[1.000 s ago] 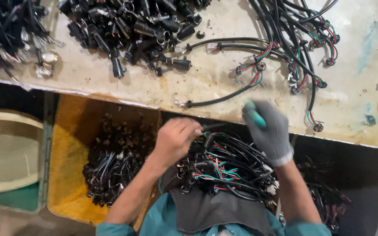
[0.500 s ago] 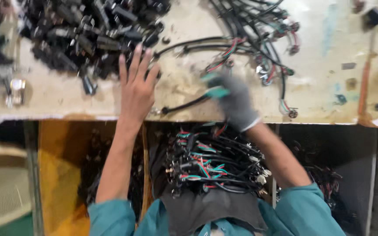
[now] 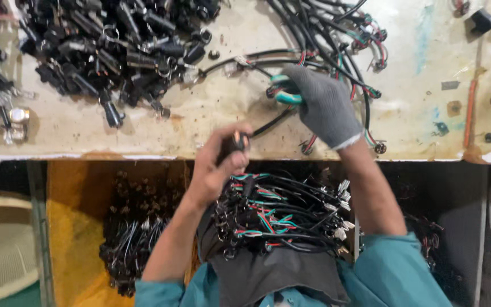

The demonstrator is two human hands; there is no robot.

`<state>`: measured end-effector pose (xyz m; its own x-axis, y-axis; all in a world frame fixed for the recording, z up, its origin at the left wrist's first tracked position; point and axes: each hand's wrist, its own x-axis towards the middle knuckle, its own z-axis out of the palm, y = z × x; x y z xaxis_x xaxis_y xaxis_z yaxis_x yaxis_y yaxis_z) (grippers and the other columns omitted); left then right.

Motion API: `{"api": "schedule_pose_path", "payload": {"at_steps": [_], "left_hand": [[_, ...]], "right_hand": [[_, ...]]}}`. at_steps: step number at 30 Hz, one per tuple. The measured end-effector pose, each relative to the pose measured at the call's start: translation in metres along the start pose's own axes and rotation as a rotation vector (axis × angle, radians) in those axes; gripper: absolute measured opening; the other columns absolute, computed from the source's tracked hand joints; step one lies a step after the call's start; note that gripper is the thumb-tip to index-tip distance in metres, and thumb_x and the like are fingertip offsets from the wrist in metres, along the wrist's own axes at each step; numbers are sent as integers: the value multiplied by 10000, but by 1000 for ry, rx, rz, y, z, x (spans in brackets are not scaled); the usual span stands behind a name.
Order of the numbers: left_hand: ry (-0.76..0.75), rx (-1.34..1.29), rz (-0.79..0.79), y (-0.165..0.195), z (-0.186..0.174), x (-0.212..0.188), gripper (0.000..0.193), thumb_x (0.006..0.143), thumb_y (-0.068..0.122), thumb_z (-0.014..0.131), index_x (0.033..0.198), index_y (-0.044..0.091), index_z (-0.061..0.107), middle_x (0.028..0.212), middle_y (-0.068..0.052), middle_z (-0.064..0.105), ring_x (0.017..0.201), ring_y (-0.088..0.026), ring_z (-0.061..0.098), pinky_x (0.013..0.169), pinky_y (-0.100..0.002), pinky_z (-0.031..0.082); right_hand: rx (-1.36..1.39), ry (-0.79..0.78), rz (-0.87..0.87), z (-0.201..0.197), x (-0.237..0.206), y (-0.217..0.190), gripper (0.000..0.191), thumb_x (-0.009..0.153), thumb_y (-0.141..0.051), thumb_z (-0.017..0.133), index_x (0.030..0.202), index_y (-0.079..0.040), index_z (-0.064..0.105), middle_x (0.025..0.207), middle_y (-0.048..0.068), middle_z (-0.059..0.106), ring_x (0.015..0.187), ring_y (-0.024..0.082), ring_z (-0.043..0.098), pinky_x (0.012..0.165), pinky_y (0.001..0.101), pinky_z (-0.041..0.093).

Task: The person repeatedly picks up black wires with colored inner strands from a pile on a workbench, uses a pair of pliers to cut the ends, and places the trimmed wires into a container below. The process is continuous and repetitive.

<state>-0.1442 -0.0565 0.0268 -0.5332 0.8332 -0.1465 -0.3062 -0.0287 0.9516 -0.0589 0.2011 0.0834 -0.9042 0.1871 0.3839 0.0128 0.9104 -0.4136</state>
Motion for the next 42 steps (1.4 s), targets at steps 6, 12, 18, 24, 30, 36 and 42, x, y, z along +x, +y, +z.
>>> {"api": "schedule_pose_path", "payload": {"at_steps": [6, 12, 18, 24, 30, 36, 42], "left_hand": [[66, 42, 175, -17, 1, -35, 303, 951, 230, 640, 1163, 25, 572, 1094, -47, 583, 945, -96, 538, 855, -249, 450], [47, -43, -84, -44, 22, -44, 296, 1017, 278, 642, 976, -16, 645, 789, -71, 559, 692, -114, 467, 661, -266, 379], [-135, -33, -15, -12, 36, -30, 385, 970, 331, 590, 1213, 49, 492, 981, -5, 528, 905, -91, 516, 840, -257, 441], [-139, 248, 116, -6, 38, -15, 364, 1066, 328, 603, 1297, 47, 612, 1125, -59, 668, 1040, -129, 627, 942, -298, 501], [-216, 54, -63, -7, 30, -18, 398, 1041, 326, 616, 1333, 55, 597, 948, -62, 670, 882, -142, 654, 837, -311, 539], [-323, 280, 140, -1, 39, -12, 317, 1057, 211, 622, 1306, 16, 615, 1012, -112, 703, 872, -181, 679, 802, -327, 526], [-132, 612, 189, 0, 43, -19, 279, 972, 175, 713, 1212, 43, 661, 1017, -146, 733, 917, -281, 728, 786, -361, 559]], "right_hand": [[-31, 77, 476, -3, -76, -46, 180, 946, -147, 750, 1091, -95, 657, 941, 110, 727, 845, 263, 742, 683, 370, 574], [-260, -51, 427, 29, -95, -54, 136, 896, -193, 767, 942, -123, 660, 780, 99, 624, 687, 325, 649, 572, 471, 470], [-387, -103, 503, 7, -98, -41, 152, 876, -257, 782, 909, -150, 679, 797, 123, 623, 676, 341, 644, 546, 467, 460], [-411, -99, 530, 23, -108, -38, 193, 899, -265, 780, 999, -121, 699, 786, 116, 619, 680, 333, 651, 541, 467, 471], [114, 21, 633, 3, -112, -34, 210, 931, -138, 663, 1135, -96, 689, 821, 85, 641, 700, 292, 631, 594, 402, 497], [209, -216, 95, -16, -116, -57, 220, 785, -83, 762, 990, -149, 716, 864, 70, 733, 740, 275, 700, 621, 399, 531], [503, 10, 143, -2, -93, -71, 93, 902, -100, 629, 992, -93, 650, 864, 99, 683, 774, 250, 685, 693, 343, 543]]}}
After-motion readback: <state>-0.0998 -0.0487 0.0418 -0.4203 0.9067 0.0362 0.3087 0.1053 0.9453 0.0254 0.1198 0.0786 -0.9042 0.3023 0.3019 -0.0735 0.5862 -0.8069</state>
